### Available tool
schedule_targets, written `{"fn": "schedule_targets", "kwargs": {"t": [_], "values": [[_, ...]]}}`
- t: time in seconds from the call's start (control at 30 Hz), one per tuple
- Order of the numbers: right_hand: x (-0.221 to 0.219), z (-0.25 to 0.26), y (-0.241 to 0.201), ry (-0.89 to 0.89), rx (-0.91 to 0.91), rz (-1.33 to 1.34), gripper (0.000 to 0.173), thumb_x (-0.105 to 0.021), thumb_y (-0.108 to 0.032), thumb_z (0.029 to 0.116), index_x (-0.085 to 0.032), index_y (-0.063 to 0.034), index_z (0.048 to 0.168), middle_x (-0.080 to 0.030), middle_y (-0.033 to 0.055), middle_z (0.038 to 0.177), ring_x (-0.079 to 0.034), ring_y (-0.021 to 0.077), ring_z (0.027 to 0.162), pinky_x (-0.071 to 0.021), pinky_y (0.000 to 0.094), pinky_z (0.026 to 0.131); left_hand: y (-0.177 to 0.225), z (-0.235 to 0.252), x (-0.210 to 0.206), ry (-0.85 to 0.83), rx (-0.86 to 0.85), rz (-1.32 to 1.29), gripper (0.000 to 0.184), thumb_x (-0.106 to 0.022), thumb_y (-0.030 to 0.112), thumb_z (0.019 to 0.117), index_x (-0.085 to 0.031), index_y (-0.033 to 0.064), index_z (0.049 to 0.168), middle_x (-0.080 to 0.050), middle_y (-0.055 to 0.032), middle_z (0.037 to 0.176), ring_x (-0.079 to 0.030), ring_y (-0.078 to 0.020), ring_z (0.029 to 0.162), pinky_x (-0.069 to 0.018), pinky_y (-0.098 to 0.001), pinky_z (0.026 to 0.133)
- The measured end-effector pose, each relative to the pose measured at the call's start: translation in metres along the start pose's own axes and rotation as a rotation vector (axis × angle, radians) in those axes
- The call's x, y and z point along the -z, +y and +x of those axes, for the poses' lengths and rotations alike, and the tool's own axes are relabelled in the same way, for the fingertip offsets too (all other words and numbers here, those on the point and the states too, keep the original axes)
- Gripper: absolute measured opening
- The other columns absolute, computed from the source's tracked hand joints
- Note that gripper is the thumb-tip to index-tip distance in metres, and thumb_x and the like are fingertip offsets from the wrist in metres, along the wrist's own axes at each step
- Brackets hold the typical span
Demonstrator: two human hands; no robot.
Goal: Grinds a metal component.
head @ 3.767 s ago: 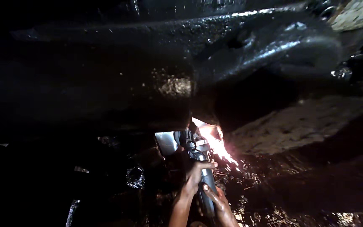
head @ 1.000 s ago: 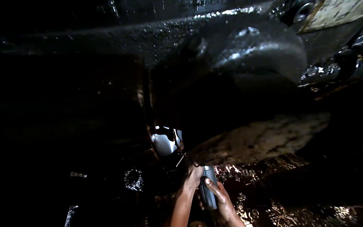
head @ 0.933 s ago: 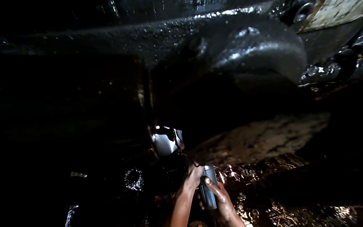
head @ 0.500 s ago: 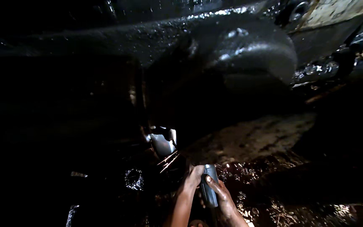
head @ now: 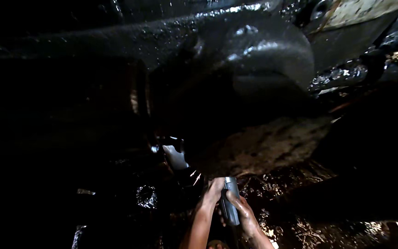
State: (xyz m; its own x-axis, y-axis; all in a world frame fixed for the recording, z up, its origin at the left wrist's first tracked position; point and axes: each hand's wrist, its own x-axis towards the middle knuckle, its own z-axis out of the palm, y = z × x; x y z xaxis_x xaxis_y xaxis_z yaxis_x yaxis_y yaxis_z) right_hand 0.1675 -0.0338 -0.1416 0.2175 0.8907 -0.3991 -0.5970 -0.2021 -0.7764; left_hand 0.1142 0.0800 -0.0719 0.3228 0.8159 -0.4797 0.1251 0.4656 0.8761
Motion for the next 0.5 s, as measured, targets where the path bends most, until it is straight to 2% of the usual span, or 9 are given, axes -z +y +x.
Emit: {"fn": "schedule_targets", "kwargs": {"t": [0.07,0.17,0.27,0.37,0.5], "values": [[-0.0004,0.0011,0.0005,-0.003,0.007,0.002,0.069,-0.072,-0.060,0.0800,-0.058,-0.0012,0.113,-0.069,0.0122,0.075,-0.067,0.0223,0.054,-0.0587,0.0369,0.048,-0.0007,0.0010,0.0000,0.003,-0.009,0.001,0.048,-0.088,0.017,0.0703,-0.067,0.0008,0.110,-0.069,-0.0141,0.100,-0.066,-0.0229,0.090,-0.0551,-0.0414,0.080],[-0.0005,0.0014,0.0010,0.000,0.014,0.010,0.068,-0.071,-0.059,0.0804,-0.058,-0.0007,0.113,-0.069,0.0125,0.076,-0.067,0.0228,0.055,-0.0588,0.0374,0.048,0.0031,-0.0006,0.0002,-0.018,0.025,0.037,0.053,-0.087,0.020,0.0731,-0.065,0.0013,0.117,-0.067,-0.0144,0.104,-0.064,-0.0235,0.093,-0.0536,-0.0420,0.082],[0.0021,0.0019,0.0012,0.002,0.010,0.016,0.068,-0.071,-0.059,0.0804,-0.058,-0.0005,0.112,-0.069,0.0128,0.076,-0.067,0.0230,0.055,-0.0586,0.0375,0.048,0.0079,-0.0034,-0.0008,0.011,0.013,0.100,0.063,-0.090,0.026,0.0663,-0.064,0.0025,0.118,-0.068,-0.0147,0.103,-0.066,-0.0252,0.093,-0.0545,-0.0439,0.079],[0.0037,0.0016,-0.0007,0.000,0.003,0.009,0.068,-0.071,-0.060,0.0801,-0.057,-0.0014,0.113,-0.069,0.0116,0.076,-0.067,0.0219,0.055,-0.0586,0.0368,0.049,0.0060,-0.0011,-0.0017,0.025,0.009,0.128,0.066,-0.090,0.028,0.0655,-0.063,0.0017,0.120,-0.068,-0.0161,0.106,-0.066,-0.0271,0.097,-0.0545,-0.0463,0.082],[0.0009,0.0003,-0.0030,0.012,0.008,0.010,0.065,-0.069,-0.058,0.0813,-0.058,-0.0016,0.112,-0.069,0.0115,0.075,-0.067,0.0218,0.054,-0.0584,0.0363,0.048,-0.0009,0.0031,-0.0041,-0.029,0.035,0.039,0.045,-0.085,0.020,0.0771,-0.067,0.0016,0.114,-0.068,-0.0139,0.104,-0.064,-0.0232,0.094,-0.0535,-0.0417,0.084]]}}
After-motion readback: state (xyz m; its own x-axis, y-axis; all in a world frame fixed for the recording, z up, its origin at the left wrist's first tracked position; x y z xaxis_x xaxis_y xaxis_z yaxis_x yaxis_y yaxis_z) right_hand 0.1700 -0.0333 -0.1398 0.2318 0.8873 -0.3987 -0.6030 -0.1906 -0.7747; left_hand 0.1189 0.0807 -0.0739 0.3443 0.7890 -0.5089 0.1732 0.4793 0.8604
